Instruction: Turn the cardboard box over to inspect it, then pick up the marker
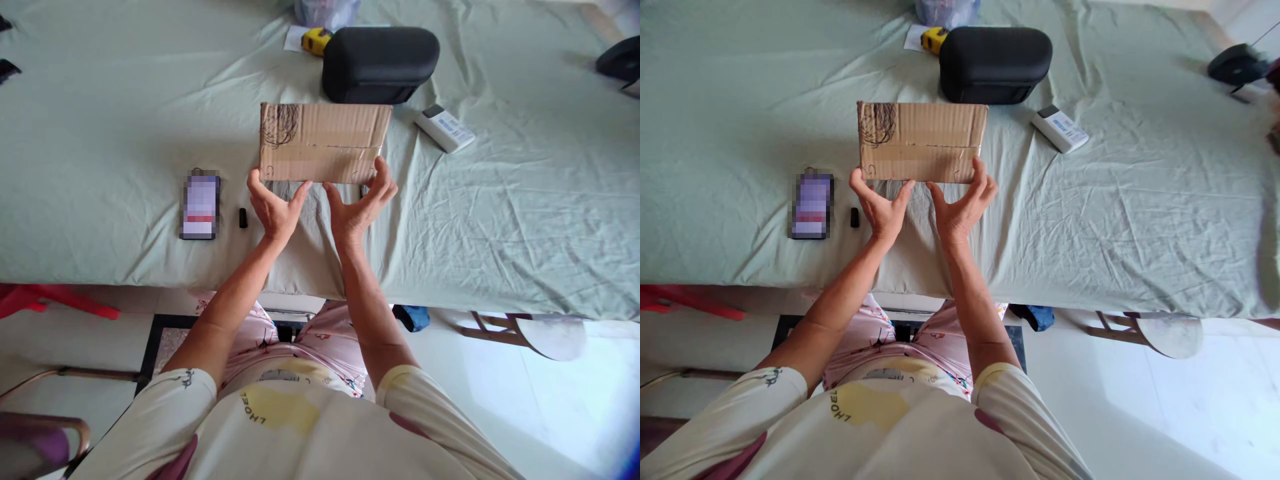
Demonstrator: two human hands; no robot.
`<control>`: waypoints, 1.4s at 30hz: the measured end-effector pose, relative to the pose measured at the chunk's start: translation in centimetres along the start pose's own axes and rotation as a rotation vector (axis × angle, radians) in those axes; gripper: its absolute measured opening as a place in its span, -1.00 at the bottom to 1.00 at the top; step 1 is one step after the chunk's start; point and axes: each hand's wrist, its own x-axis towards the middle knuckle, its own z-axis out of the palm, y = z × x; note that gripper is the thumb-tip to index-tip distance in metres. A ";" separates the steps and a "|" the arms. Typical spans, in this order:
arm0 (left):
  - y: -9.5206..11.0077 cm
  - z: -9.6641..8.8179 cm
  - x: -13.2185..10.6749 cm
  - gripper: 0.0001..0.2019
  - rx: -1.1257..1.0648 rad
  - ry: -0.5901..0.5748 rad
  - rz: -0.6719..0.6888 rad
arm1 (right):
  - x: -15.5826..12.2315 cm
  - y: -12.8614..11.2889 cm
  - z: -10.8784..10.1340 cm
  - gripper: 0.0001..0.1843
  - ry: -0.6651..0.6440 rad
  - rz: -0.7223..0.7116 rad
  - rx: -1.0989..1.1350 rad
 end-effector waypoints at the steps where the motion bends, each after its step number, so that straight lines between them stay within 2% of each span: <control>1: -0.1 -0.1 0.1 0.04 -0.004 -0.003 -0.005 | 0.1 0.1 0.1 -0.05 0.012 -0.012 0.011; 4: -0.5 -0.5 0.4 -0.07 -0.036 0.007 0.016 | 0.2 0.7 0.2 -0.21 0.047 -0.041 0.056; 8: -1.1 -1.3 1.0 -0.26 -0.098 0.079 0.126 | 0.7 1.9 -0.3 -0.39 0.081 -0.029 0.218; 13: -2.1 -2.5 2.1 -0.34 -0.125 0.120 0.190 | 1.6 3.1 -1.3 -0.49 0.143 -0.077 0.357; 19: -2.6 -2.4 3.1 -0.36 -0.125 0.018 0.045 | 1.8 3.0 -0.8 -0.44 0.037 0.022 0.242; 22: -2.6 -2.1 3.0 -0.39 -0.106 0.009 0.022 | 1.5 3.3 -0.4 -0.47 0.015 0.077 0.199; 30: -3.6 -1.5 3.1 -0.66 -0.050 -0.039 -0.029 | 0.8 4.3 0.1 -0.77 -0.094 0.268 0.152; 33: -3.8 -1.5 3.3 -0.77 -0.015 -0.059 -0.048 | 0.7 4.4 0.2 -0.81 -0.145 0.336 0.074; 39: -3.6 -2.1 3.1 -0.74 0.083 -0.185 -0.120 | 0.5 4.8 0.6 -0.86 -0.156 0.292 0.039; 42: -3.4 -2.1 3.1 -0.65 0.117 -0.181 -0.125 | 0.5 4.9 0.6 -0.84 -0.148 0.278 0.039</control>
